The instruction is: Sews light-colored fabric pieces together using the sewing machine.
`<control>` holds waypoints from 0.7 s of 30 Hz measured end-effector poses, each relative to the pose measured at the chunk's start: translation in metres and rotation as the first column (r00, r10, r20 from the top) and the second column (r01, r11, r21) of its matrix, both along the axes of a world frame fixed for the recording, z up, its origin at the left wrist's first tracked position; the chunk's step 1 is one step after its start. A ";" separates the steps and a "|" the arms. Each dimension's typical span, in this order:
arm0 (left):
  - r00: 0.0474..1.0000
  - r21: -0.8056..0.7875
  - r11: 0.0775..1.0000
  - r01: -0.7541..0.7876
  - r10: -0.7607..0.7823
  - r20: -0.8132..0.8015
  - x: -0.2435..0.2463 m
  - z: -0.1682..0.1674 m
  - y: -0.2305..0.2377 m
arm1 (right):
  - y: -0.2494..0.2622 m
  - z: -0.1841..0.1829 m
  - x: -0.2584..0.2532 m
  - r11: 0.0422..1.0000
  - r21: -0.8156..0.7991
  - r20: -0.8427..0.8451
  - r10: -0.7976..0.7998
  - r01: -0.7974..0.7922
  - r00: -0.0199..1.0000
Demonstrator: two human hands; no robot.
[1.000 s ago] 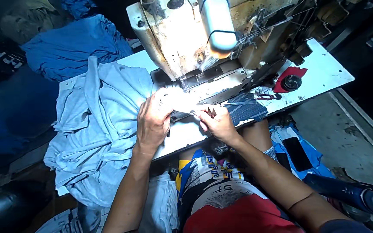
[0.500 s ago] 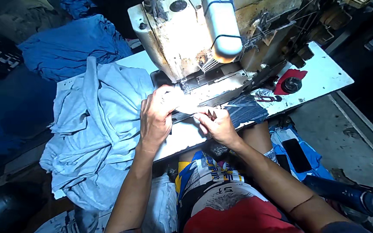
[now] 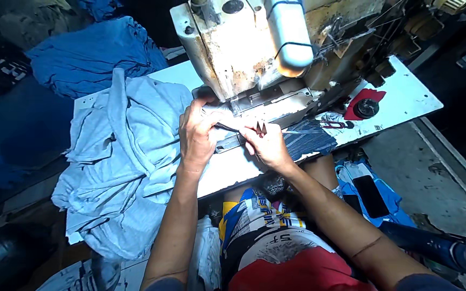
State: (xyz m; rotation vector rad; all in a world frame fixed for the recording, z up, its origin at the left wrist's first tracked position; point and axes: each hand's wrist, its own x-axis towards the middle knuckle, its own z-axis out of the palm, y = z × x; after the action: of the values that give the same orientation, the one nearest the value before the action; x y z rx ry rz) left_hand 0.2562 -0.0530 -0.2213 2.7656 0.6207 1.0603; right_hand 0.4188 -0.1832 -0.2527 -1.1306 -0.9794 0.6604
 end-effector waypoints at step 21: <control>0.973 -0.002 0.990 -0.139 0.137 0.183 0.014 -0.031 -0.008 | -0.145 0.069 0.188 0.775 0.220 0.213 -0.630 0.592 0.747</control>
State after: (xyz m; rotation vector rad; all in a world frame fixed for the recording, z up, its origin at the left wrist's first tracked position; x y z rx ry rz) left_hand 0.2700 -0.0612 -0.2519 2.6247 0.7924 1.3310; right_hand 0.6069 -0.3278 -0.1835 -1.3472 -0.7928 -0.1107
